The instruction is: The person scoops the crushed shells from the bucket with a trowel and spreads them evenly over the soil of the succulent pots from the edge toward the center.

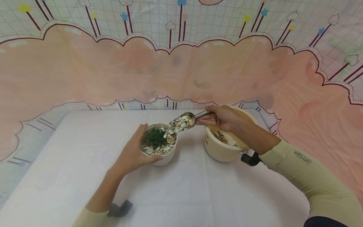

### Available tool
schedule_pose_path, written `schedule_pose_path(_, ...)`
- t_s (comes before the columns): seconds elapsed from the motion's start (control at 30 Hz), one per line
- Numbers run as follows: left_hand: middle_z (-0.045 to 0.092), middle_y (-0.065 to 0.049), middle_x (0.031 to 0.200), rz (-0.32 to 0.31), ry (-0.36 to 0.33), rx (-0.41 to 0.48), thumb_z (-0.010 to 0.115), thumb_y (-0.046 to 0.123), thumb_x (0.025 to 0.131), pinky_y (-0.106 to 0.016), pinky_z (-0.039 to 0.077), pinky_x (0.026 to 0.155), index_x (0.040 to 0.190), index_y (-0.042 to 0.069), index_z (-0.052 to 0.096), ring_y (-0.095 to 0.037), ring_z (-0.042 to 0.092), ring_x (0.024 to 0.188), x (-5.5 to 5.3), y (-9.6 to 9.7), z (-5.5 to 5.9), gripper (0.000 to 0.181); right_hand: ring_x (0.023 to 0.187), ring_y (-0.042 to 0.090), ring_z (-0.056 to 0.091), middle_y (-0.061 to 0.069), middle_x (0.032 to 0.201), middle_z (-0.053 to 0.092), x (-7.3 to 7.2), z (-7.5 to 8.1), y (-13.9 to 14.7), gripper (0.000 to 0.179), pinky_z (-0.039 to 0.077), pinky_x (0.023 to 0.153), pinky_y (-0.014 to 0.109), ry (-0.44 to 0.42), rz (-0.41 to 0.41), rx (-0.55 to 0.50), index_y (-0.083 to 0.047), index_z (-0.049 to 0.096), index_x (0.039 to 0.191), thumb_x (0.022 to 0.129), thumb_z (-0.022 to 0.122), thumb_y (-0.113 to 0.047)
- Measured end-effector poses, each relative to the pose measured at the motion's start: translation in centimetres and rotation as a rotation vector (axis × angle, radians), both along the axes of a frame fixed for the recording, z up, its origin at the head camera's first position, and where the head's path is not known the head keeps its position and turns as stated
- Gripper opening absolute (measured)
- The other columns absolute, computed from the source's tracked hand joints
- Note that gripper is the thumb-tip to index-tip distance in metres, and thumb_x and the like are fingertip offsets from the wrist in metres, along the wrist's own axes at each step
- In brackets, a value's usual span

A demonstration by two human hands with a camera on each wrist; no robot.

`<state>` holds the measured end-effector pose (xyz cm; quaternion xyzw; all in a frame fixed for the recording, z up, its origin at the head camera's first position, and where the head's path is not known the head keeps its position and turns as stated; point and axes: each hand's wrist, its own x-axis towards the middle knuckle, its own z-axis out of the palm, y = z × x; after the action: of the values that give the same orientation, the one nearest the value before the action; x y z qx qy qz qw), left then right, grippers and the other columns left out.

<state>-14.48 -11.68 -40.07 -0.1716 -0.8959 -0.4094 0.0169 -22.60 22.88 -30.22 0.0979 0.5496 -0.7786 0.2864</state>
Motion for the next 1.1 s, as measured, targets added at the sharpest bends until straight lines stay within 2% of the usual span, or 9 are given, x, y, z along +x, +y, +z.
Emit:
schedule_pose_path(0.23, 0.018, -0.02, 0.172, 0.019, 0.021, -0.003, 0.097, 0.049, 0.07, -0.062, 0.03, 0.119, 0.166, 0.0, 0.019, -0.037, 0.012, 0.159, 0.5, 0.3, -0.1, 0.133, 0.093, 0.037, 0.078, 0.032, 0.099, 0.074, 0.0, 0.0, 0.1, 0.03, 0.058, 0.092, 0.033, 0.008, -0.003, 0.001, 0.004, 0.066, 0.105, 0.115, 0.044, -0.013)
schedule_pose_path(0.4, 0.018, -0.023, 0.171, 0.098, 0.073, -0.011, 0.095, 0.056, 0.069, -0.061, 0.034, 0.117, 0.166, -0.003, 0.018, -0.04, 0.011, 0.159, 1.4, 1.2, -0.6, 0.137, 0.092, 0.036, 0.078, 0.032, 0.098, 0.074, 0.2, 0.0, 0.1, 0.03, 0.058, 0.091, 0.033, 0.012, -0.001, 0.002, 0.005, 0.066, 0.106, 0.115, 0.043, -0.013)
schedule_pose_path(0.63, 0.012, -0.022, 0.173, 0.232, 0.096, 0.01, 0.096, 0.057, 0.069, -0.057, 0.031, 0.119, 0.166, -0.003, 0.01, -0.037, 0.006, 0.16, 2.5, 2.7, -0.9, 0.143, 0.093, 0.037, 0.078, 0.033, 0.099, 0.074, 0.2, 0.0, 0.0, 0.028, 0.058, 0.091, 0.033, 0.009, -0.003, -0.008, 0.006, 0.063, 0.108, 0.115, 0.043, -0.013)
schedule_pose_path(0.8, 0.014, -0.028, 0.171, 0.309, 0.133, 0.006, 0.098, 0.055, 0.068, -0.059, 0.035, 0.116, 0.165, -0.008, 0.013, -0.041, 0.009, 0.159, 3.1, 3.7, -1.0, 0.143, 0.092, 0.037, 0.078, 0.032, 0.098, 0.074, 0.2, 0.0, 0.1, 0.027, 0.058, 0.091, 0.034, 0.021, -0.009, -0.006, 0.005, 0.063, 0.106, 0.115, 0.044, -0.012)
schedule_pose_path(1.1, 0.019, -0.03, 0.169, 0.355, 0.165, -0.009, 0.097, 0.055, 0.07, -0.056, 0.037, 0.116, 0.163, -0.01, 0.019, -0.042, 0.015, 0.158, 3.3, 4.3, -1.5, 0.138, 0.092, 0.036, 0.078, 0.032, 0.098, 0.074, 0.2, -0.2, 0.0, 0.032, 0.058, 0.091, 0.033, 0.009, -0.002, -0.009, 0.01, 0.064, 0.11, 0.115, 0.043, -0.013)
